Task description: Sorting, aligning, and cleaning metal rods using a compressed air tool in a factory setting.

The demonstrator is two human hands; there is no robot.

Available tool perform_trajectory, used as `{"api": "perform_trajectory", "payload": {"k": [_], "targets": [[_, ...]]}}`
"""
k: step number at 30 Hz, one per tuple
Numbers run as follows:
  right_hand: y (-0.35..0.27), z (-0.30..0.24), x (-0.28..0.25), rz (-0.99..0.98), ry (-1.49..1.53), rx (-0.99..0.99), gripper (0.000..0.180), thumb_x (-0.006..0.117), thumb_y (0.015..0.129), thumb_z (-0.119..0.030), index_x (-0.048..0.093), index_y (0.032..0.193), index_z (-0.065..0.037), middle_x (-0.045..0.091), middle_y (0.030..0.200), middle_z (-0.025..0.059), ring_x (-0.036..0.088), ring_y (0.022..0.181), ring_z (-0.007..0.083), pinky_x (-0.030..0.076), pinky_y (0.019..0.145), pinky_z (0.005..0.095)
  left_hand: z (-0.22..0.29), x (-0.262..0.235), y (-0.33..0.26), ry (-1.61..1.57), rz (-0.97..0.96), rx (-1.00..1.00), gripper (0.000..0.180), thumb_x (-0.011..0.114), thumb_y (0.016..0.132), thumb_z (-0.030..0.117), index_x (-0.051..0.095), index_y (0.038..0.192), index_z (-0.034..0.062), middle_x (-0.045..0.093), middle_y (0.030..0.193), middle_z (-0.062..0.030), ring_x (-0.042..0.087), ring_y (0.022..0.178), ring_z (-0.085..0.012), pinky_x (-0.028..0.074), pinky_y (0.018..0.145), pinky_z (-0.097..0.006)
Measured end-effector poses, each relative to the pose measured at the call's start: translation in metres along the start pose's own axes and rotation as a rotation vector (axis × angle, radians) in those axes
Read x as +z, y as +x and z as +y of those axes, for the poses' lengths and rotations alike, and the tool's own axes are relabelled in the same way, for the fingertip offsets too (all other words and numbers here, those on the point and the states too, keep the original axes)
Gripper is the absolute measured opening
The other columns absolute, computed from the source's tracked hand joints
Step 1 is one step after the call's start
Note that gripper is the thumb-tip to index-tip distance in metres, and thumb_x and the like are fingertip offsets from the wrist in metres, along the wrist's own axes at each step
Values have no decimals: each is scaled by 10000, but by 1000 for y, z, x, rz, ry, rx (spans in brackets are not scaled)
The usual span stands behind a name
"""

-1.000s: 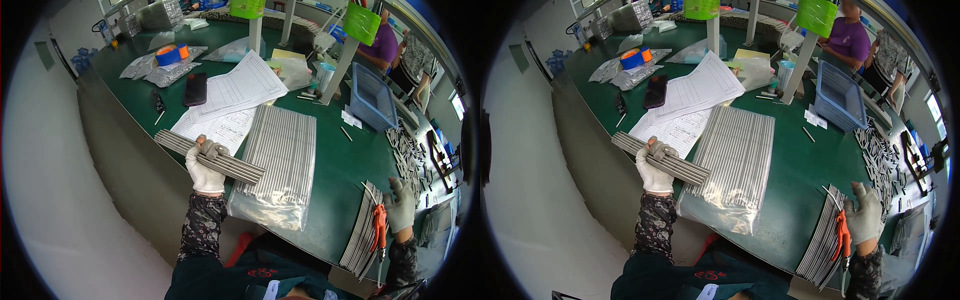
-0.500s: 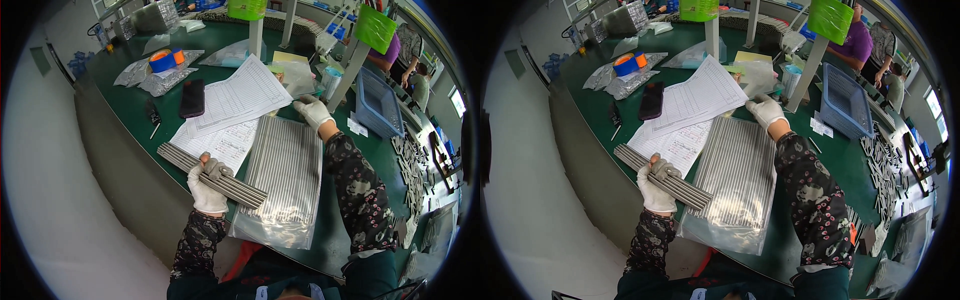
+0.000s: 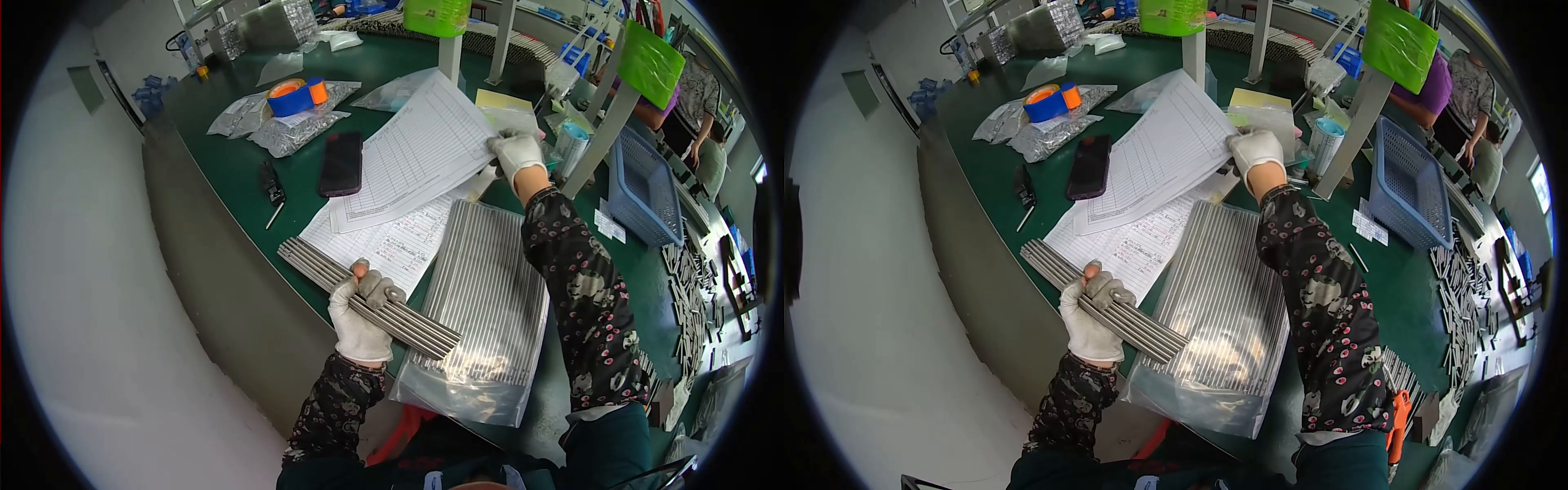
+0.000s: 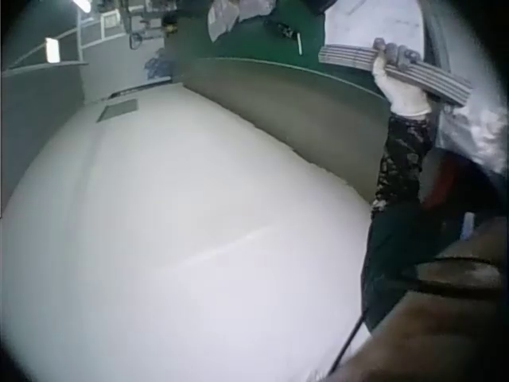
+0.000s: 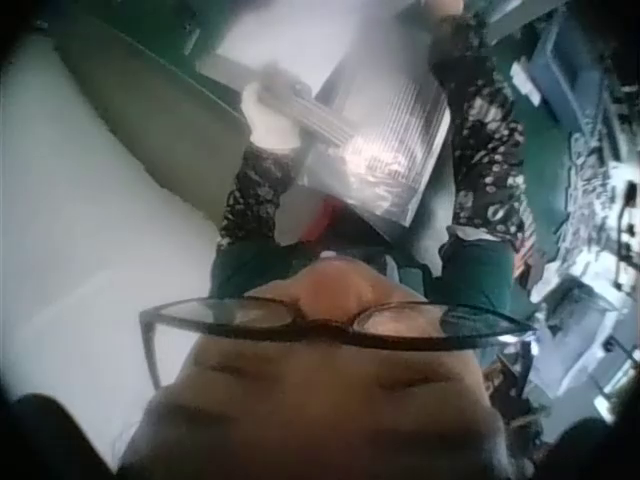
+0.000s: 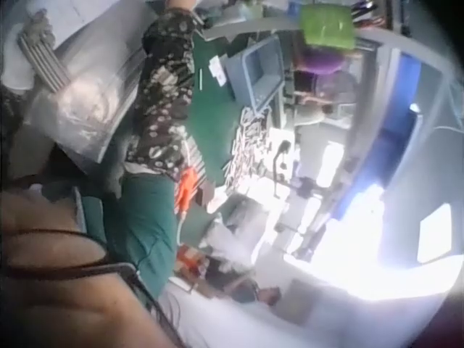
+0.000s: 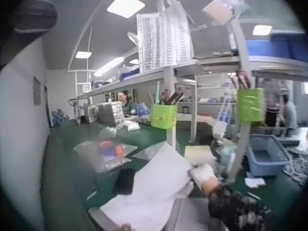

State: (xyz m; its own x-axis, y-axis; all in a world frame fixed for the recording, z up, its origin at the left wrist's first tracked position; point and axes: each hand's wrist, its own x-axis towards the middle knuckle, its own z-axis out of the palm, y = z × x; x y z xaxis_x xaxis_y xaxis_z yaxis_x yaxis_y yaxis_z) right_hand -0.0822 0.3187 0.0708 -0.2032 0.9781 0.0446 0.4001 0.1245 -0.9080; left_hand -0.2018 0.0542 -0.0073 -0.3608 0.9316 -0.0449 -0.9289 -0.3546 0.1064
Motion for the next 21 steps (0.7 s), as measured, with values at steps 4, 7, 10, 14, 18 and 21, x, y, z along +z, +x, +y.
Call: {"api": "perform_trajectory", "payload": {"k": [4,7,10,14,18,21], "targets": [[21,-17,-19,162,-237,-294,305,581,787,-169,585,1027,20,596,649,68,522,429,125,403,392,251,-4,2,3,-5,-10,7,66,489,791,114,485,838,69,333,600,53,362,516,-63,422,634,-272],[10,-41,-34,275,-288,-318,314,583,790,-205,601,1036,-11,625,691,80,555,464,140,439,450,256,-4,-1,6,-15,-8,7,66,487,791,113,491,835,63,320,597,52,354,516,-65,423,636,-276],[-11,-69,-48,344,-445,-396,307,587,785,-216,614,1022,-24,650,776,135,624,602,194,485,580,278,0,0,5,-19,-8,14,70,486,789,114,495,832,59,309,594,51,348,516,-67,422,637,-280],[-9,-88,-71,481,-488,-556,296,601,776,-236,628,996,-41,653,836,148,639,779,242,481,720,296,0,1,6,-22,-8,7,75,480,785,116,497,826,55,308,591,51,349,520,-71,418,638,-284],[-27,-109,-100,614,-557,-666,279,615,780,-234,627,976,-35,657,837,130,639,796,238,477,729,293,-4,3,5,-5,18,13,76,474,782,113,493,829,56,313,594,52,345,519,-74,416,640,-282],[-56,-117,-133,635,-452,-889,234,621,809,-186,617,984,-30,658,843,121,641,786,176,474,703,246,-10,2,5,10,33,4,73,472,784,112,485,834,61,311,595,55,340,517,-70,417,637,-280]]}}
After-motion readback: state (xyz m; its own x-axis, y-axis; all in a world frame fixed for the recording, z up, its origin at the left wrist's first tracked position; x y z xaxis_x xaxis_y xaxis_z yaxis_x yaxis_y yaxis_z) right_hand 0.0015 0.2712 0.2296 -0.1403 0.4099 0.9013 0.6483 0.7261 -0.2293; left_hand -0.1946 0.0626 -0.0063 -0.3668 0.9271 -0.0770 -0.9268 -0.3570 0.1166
